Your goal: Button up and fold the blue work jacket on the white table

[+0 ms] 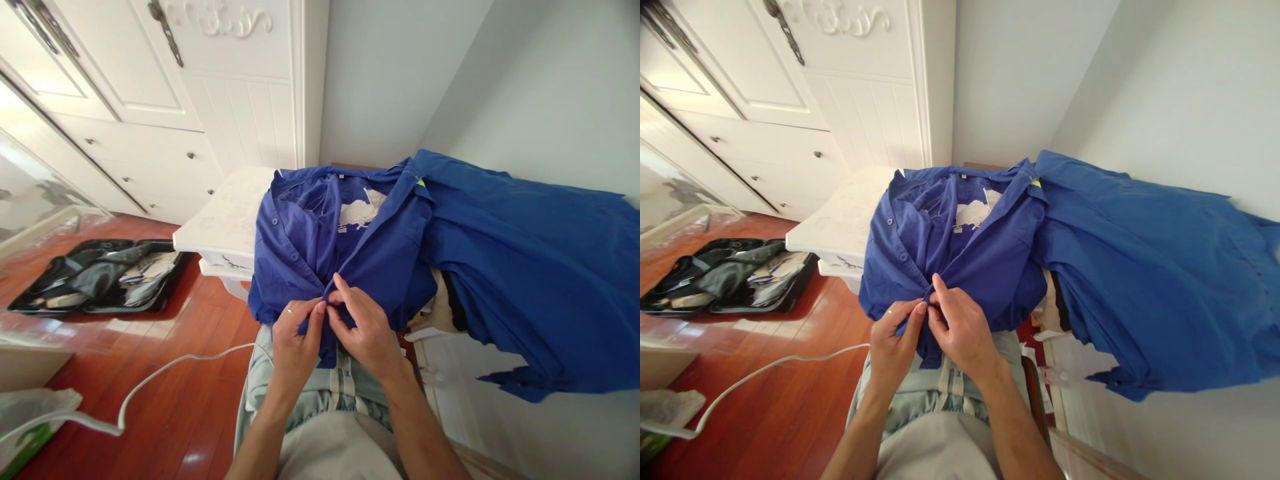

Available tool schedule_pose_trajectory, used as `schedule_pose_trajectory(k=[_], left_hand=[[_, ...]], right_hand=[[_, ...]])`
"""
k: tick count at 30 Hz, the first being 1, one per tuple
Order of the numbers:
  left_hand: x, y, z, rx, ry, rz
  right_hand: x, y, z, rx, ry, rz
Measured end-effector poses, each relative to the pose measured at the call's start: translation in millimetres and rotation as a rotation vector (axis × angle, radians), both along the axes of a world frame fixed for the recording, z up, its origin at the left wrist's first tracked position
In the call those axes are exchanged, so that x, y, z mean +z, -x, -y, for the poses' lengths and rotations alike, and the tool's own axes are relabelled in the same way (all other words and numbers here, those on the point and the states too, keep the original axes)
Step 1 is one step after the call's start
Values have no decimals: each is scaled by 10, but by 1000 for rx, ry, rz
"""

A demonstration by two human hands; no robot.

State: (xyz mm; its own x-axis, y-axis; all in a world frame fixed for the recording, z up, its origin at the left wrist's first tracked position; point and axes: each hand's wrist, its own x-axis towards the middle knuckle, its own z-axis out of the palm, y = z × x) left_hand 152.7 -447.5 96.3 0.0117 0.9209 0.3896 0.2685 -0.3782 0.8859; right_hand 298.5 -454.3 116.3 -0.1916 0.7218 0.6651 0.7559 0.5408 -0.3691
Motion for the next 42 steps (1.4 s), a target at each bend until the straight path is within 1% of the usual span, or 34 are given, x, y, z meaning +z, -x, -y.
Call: schedule_pose_trajectory(k=[3, 9, 12, 15, 19, 22, 25, 30, 36, 38, 42], left_hand=[[-3, -14, 7, 13, 14, 25], [58, -45, 42, 60, 194, 159], [63, -63, 59, 70, 249, 219], [54, -86, 67, 69, 280, 256], [56, -116, 69, 66, 274, 263], [61, -134, 78, 65, 264, 260], [59, -149, 89, 71, 264, 276], [51, -160, 85, 67, 268, 273], [38, -154, 75, 87, 233, 247], [33, -158, 80, 86, 220, 235], [21, -167, 96, 65, 210, 214]], right_hand=[[1, -10, 14, 8, 95, -144], [-53, -11, 42, 48, 521, -664], [-71, -11, 25, 79, 658, -893], [-72, -28, -2, 81, 773, -1025], [-64, -58, -22, 67, 885, -1136], [-58, -66, -22, 76, 930, -1194], [-60, -68, -21, 91, 933, -1200], [-61, -57, -13, 53, 872, -1138], [-32, -22, 31, 20, 805, -1025], [-33, -28, 30, 3, 801, -1024], [-51, -57, 2, -9, 828, -1094]])
